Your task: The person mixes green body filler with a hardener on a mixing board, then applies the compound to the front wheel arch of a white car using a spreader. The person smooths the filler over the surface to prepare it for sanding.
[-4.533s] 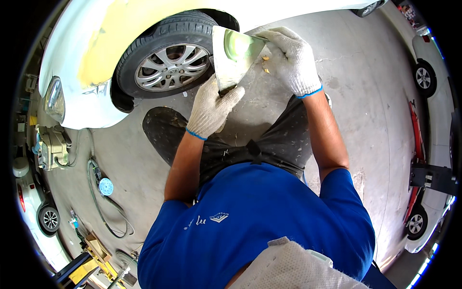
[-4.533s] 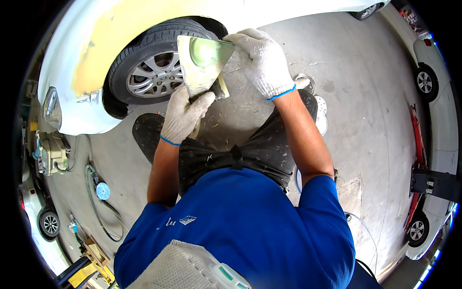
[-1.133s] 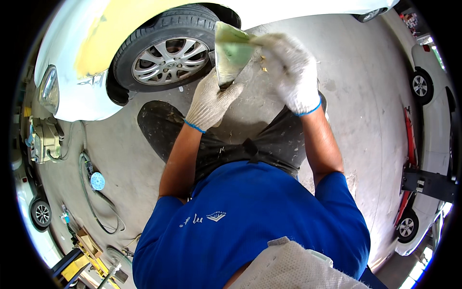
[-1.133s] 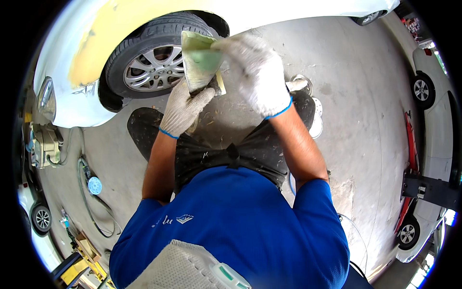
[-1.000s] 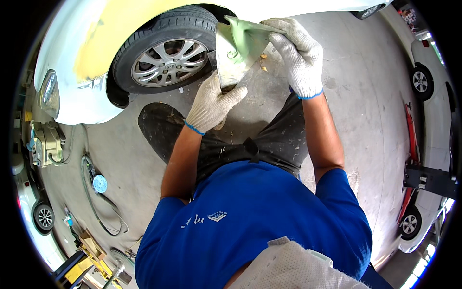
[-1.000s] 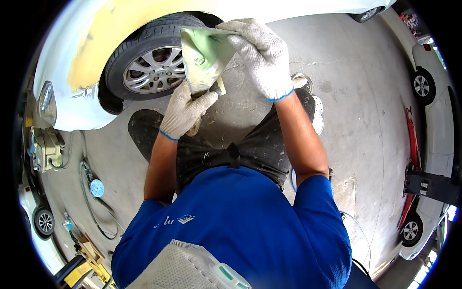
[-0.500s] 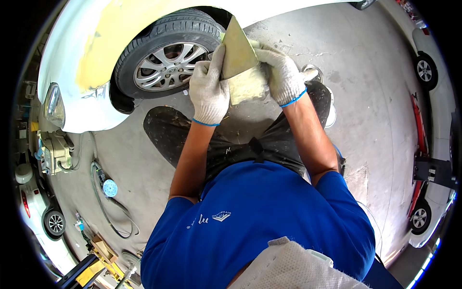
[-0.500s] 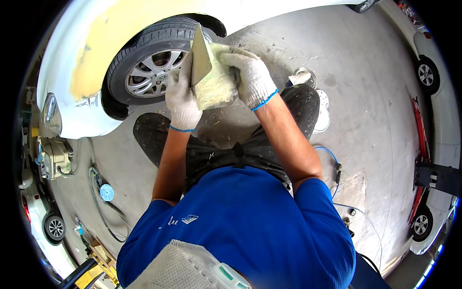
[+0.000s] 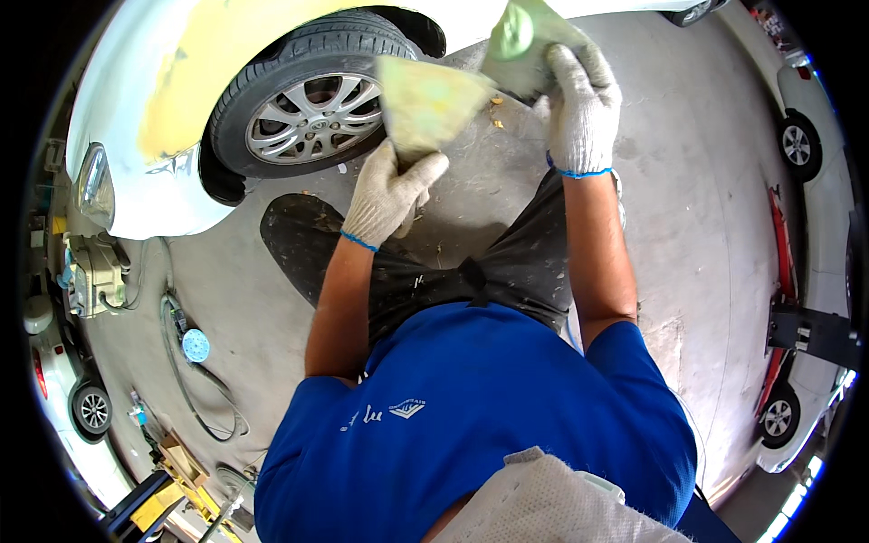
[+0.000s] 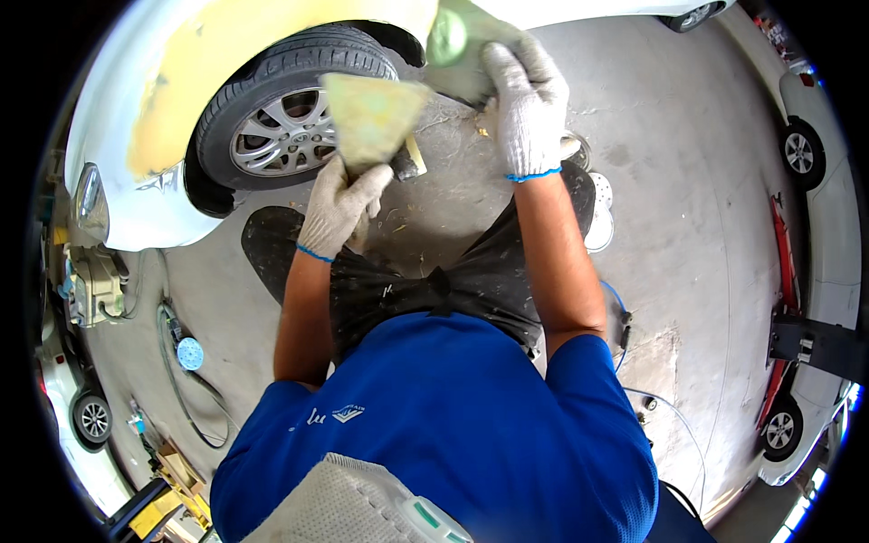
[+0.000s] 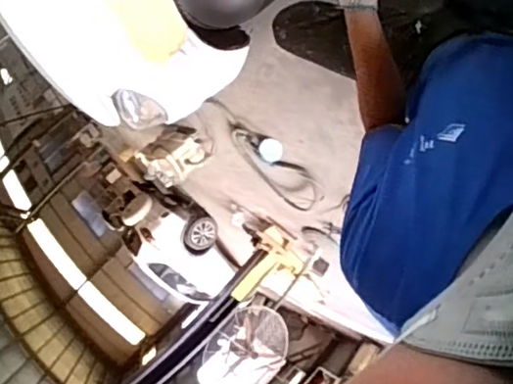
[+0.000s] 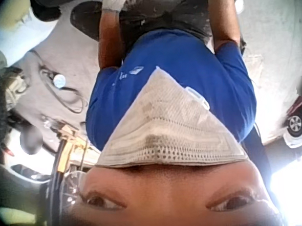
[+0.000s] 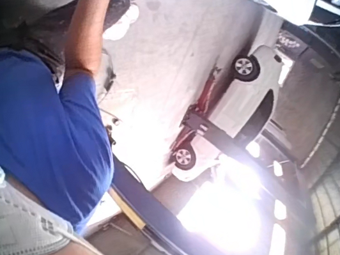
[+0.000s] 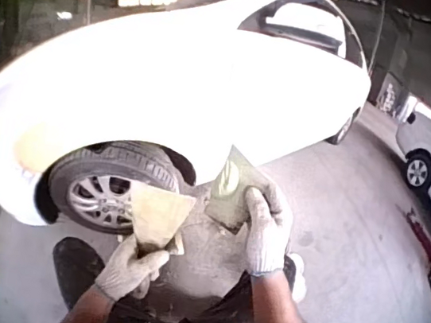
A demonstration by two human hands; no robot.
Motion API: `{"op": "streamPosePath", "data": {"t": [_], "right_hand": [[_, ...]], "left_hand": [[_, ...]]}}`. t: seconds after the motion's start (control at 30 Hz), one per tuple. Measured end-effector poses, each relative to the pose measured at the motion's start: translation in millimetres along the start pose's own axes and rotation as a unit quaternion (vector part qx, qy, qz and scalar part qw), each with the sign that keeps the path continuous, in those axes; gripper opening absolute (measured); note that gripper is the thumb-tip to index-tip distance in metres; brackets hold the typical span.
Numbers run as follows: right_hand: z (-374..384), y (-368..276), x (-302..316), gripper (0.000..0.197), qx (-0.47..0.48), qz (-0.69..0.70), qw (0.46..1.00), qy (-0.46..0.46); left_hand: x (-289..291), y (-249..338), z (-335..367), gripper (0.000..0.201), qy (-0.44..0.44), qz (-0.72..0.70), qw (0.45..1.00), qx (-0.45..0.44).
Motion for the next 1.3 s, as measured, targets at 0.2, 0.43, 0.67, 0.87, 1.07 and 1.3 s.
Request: {"op": "streamPosePath", "data": {"t": [0.2, 0.43, 0.67, 0.87, 1.07, 1.3], "right_hand": [[1.0, -7.5, -30.1, 0.02, 0.082, -0.327, 0.91, -0.24], [-42.8, -25.3, -50.2, 0.035, 0.375, -0.445, 0.78, -0.228], [-38.2, -39.4, -50.7, 0.027, 0.341, -0.435, 0.821, -0.14], [-33.0, -43.8, -51.9, 0.025, 0.286, -0.432, 0.828, -0.214], [-5.7, -26.7, -42.4, 0.021, 0.287, -0.397, 0.841, -0.228], [-0.8, 23.3, 7.3, 0.021, 0.021, -0.226, 0.974, -0.021]], "left_hand": [[-2.9, 21.1, -2.4, 0.031, 0.016, 0.102, 0.995, -0.01], [0.6, 16.4, 3.9, 0.037, 0.014, 0.15, 0.984, -0.094], [-7.1, 19.7, 1.7, 0.032, 0.018, 0.141, 0.984, -0.108], [-8.5, 9.0, 1.7, 0.038, 0.003, 0.128, 0.984, -0.127], [-13.6, 22.6, -3.4, 0.037, -0.017, 0.109, 0.991, -0.08], [2.3, 18.2, -1.7, 0.039, 0.087, 0.103, 0.98, -0.147]]}}
Point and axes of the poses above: each hand's wrist, its own z-axis towards the middle knuckle, its own x-axis out of the back of the hand, y = z × x, the point moved 5 cm from there along z, towards the middle knuckle, and after that the axes turned 3 degrees about x, right-handed, at the moved point
